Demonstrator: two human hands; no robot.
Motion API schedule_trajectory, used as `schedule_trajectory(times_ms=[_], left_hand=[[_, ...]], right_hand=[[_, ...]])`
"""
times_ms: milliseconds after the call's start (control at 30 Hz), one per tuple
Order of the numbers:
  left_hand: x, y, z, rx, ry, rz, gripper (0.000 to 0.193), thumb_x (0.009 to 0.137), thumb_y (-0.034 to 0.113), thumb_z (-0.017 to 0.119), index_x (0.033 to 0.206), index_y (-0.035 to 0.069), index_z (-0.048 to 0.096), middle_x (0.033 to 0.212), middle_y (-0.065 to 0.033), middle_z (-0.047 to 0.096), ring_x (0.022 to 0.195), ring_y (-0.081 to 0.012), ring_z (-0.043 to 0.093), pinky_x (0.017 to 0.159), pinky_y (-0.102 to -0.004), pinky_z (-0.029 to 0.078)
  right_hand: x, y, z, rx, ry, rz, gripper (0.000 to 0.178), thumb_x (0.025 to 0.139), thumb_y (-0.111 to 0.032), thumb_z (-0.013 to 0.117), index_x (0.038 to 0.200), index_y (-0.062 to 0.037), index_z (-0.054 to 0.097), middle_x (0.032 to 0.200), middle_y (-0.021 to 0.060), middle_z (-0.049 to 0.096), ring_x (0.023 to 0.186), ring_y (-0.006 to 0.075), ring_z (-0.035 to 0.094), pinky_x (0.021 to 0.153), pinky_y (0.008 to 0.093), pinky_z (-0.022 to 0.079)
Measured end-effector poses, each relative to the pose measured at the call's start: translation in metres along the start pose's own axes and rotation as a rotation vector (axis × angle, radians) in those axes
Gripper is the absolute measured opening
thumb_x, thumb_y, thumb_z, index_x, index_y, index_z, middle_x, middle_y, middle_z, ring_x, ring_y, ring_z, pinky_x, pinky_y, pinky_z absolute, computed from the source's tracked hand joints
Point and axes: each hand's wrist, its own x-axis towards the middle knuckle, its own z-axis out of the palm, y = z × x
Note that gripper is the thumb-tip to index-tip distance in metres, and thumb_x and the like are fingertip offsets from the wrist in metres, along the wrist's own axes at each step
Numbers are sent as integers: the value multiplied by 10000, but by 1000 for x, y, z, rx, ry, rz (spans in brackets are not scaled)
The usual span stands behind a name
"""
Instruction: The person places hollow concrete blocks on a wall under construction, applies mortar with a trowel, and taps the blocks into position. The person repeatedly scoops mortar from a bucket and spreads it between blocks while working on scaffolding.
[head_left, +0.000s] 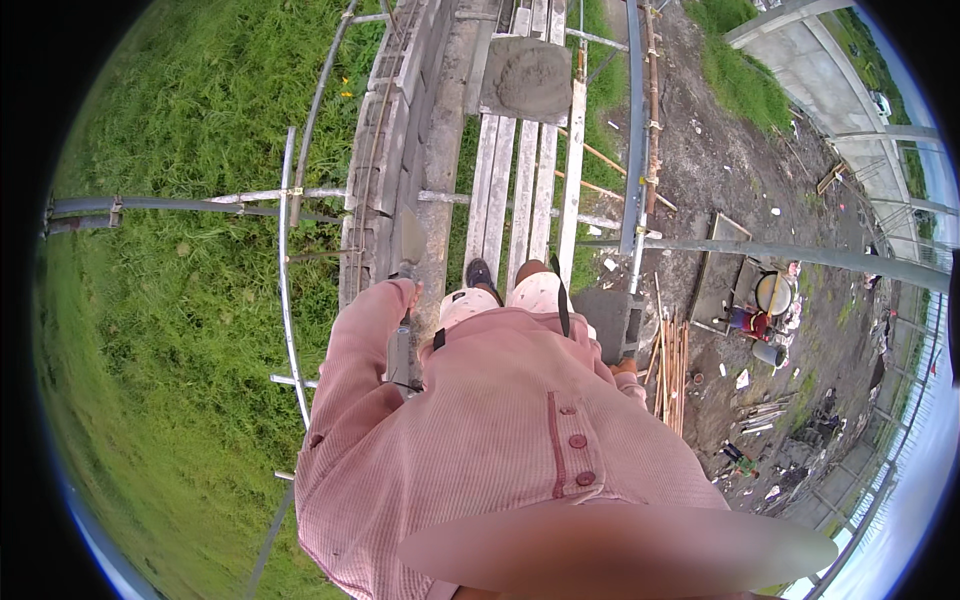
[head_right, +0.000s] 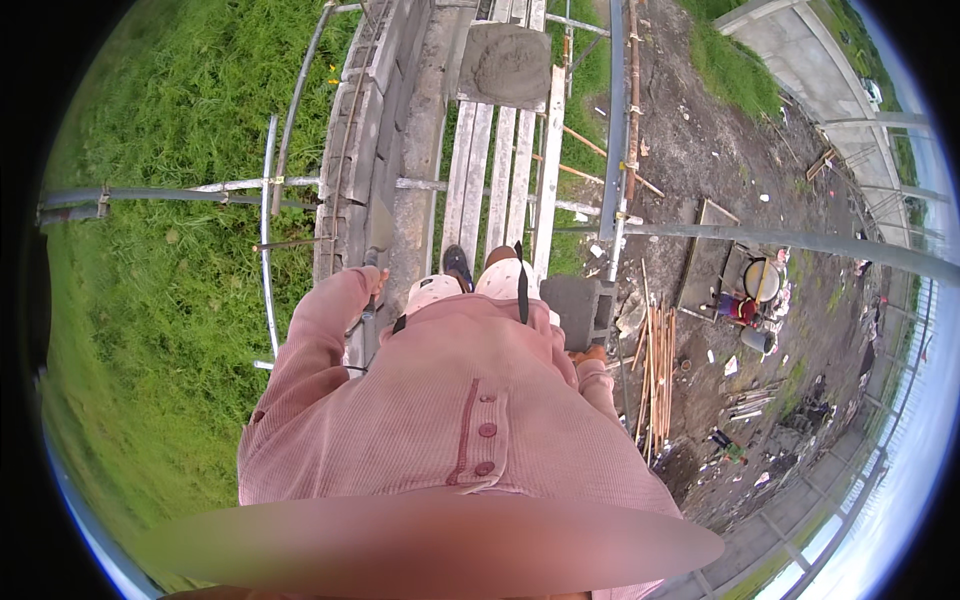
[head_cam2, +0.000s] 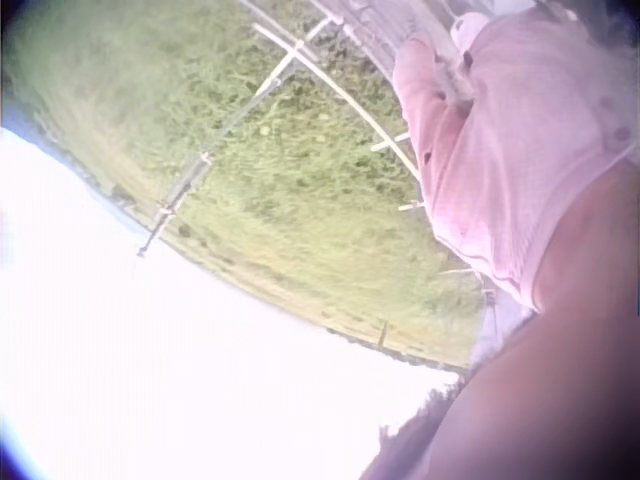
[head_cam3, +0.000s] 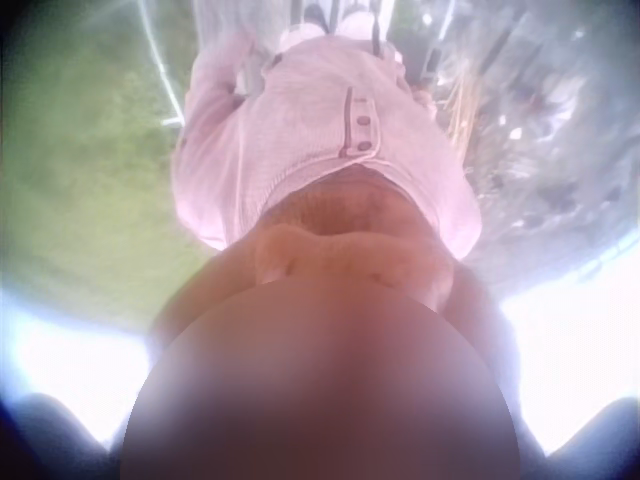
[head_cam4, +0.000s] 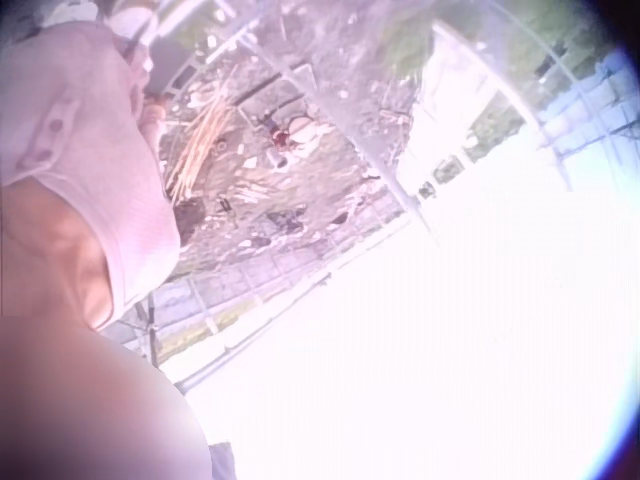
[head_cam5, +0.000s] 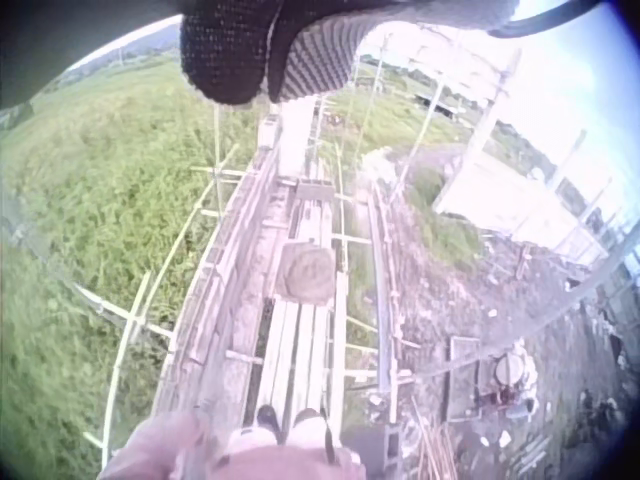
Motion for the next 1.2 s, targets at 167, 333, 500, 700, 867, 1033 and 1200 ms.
schedule_trajectory(times_ms=[167, 333, 500, 700, 867, 1033, 1200], left_hand=[[0, 161, -5, 3, 69, 128, 167, 881, 355, 650, 803, 207, 647, 592, 30, 475, 442, -142, 419, 445, -341, 376], [38, 277, -24, 68, 31, 68, 243, 867, 408, 672, 785, 187, 613, 586, 21, 476, 433, -153, 412, 444, -359, 388], [39, 363, -54, 12, -126, -3, 307, 852, 438, 689, 758, 168, 578, 579, 13, 472, 425, -164, 401, 446, -377, 397], [37, 511, -73, 34, -102, -10, 376, 837, 477, 704, 737, 152, 542, 570, 5, 466, 418, -176, 390, 447, -395, 404], [61, 648, -59, 90, 104, 17, 321, 872, 469, 659, 792, 172, 567, 570, 3, 491, 424, -178, 443, 452, -397, 426], [105, 757, -42, 86, 10, 73, 352, 862, 455, 673, 747, 143, 559, 551, -5, 470, 411, -186, 403, 441, -390, 378], [162, 880, -41, 74, 1, 23, 322, 881, 437, 651, 789, 141, 563, 561, -12, 479, 416, -185, 408, 433, -383, 363]], right_hand=[[82, -84, -21, -11, -109, 33, 642, 507, -311, 899, 994, 24, 648, 1038, 221, 678, 985, 350, 660, 826, 402, 528], [171, -168, -44, 0, -133, 72, 680, 527, -323, 898, 1054, 13, 629, 1094, 217, 660, 1040, 344, 639, 875, 400, 514], [265, -298, -83, 21, -135, 43, 719, 547, -335, 896, 1113, 2, 610, 1151, 213, 643, 1095, 338, 618, 924, 399, 501], [333, -436, -189, 27, -180, 17, 699, 600, -369, 879, 1134, -1, 615, 1173, 213, 636, 1105, 344, 614, 937, 410, 500], [393, -535, -277, 13, -137, -49, 661, 596, -378, 881, 1080, 8, 647, 1150, 213, 647, 1088, 344, 623, 919, 418, 509], [478, -635, -328, -57, -103, -152, 659, 598, -369, 880, 1103, -13, 650, 1134, 209, 655, 1087, 341, 626, 922, 414, 505], [576, -743, -354, -134, -222, -141, 745, 574, -348, 897, 1187, -34, 614, 1185, 187, 638, 1135, 333, 601, 954, 409, 492]])
